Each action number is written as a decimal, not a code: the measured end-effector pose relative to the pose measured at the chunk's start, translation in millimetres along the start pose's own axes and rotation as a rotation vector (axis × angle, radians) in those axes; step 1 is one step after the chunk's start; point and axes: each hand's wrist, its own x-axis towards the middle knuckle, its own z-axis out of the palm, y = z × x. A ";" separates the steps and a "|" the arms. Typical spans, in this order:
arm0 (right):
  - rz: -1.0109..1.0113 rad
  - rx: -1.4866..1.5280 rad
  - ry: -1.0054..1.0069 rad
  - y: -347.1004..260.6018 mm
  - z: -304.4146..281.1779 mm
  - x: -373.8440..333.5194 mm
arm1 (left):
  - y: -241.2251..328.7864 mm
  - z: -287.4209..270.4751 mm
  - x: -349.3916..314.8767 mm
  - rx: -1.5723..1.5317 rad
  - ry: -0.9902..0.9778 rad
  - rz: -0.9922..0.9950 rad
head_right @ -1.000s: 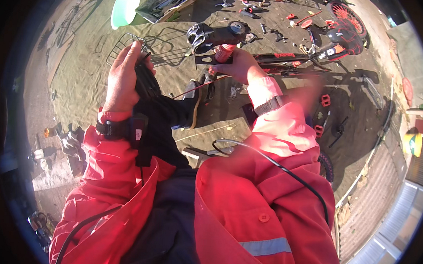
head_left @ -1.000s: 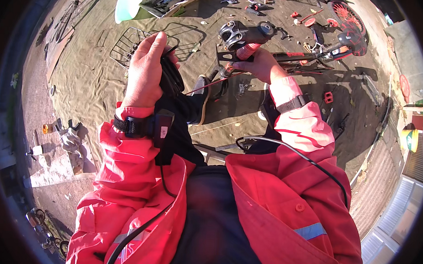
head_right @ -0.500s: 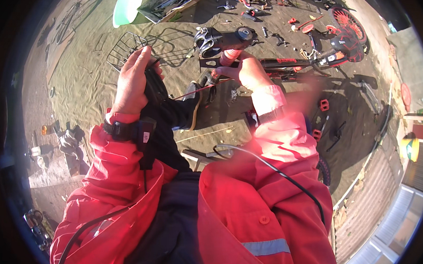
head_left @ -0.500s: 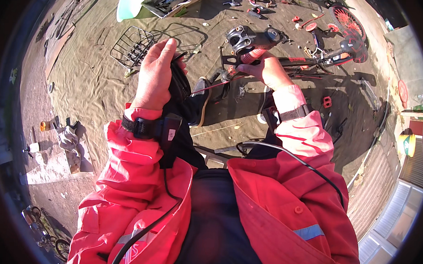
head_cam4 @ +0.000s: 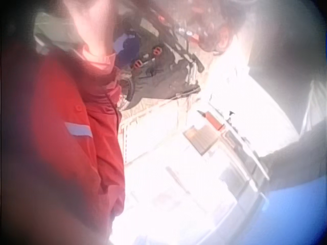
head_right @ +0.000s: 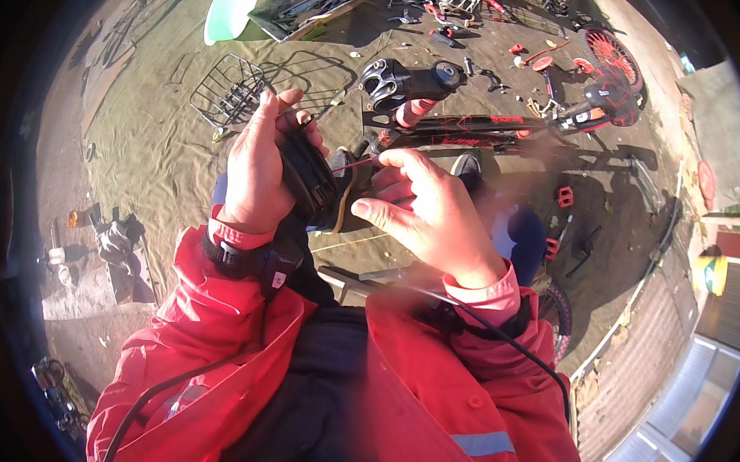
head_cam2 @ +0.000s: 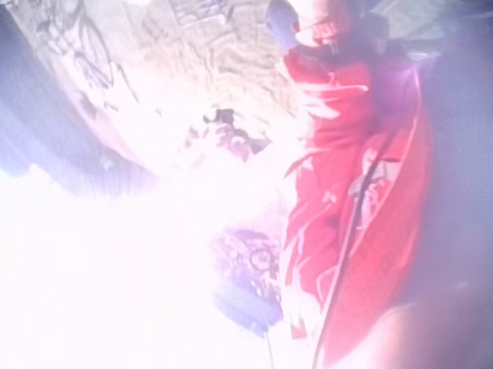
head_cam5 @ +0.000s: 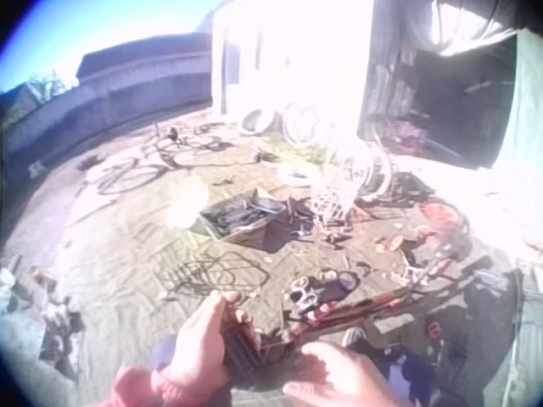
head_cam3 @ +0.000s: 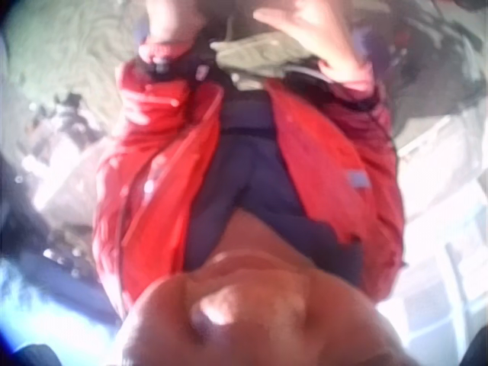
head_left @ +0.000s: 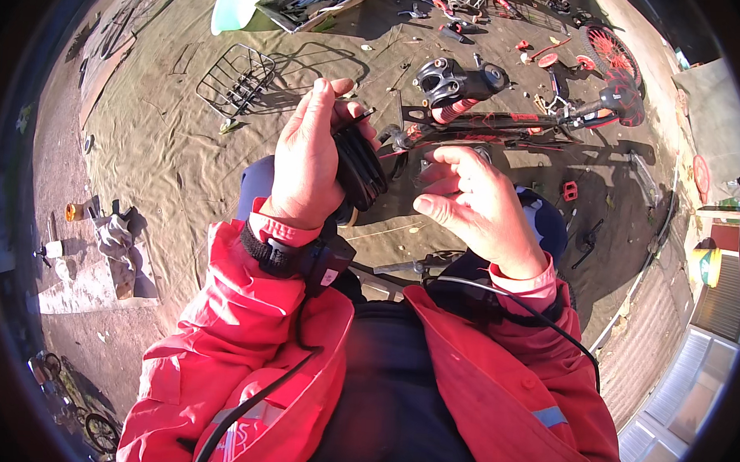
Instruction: The person assembles a bicycle brake caliper by inserting a spring and attaching a cable housing, then fits the caliper onto the bicycle handlebar. The person handles the caliper, spring, cable housing, and handlebar, using hands to align and secure components.
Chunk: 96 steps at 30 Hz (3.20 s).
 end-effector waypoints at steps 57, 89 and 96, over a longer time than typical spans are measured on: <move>0.124 0.832 0.079 -13.9 42.6 -7.7 | 2.8 -11.5 -51.1 0.635 -0.546 0.114; 0.298 0.831 -0.026 -3.6 36.6 -0.5 | -11.6 -11.1 -51.5 1.351 -0.521 0.759; 0.251 0.743 -0.041 -4.5 35.8 -1.6 | -11.2 -11.6 -51.1 1.344 -0.516 0.795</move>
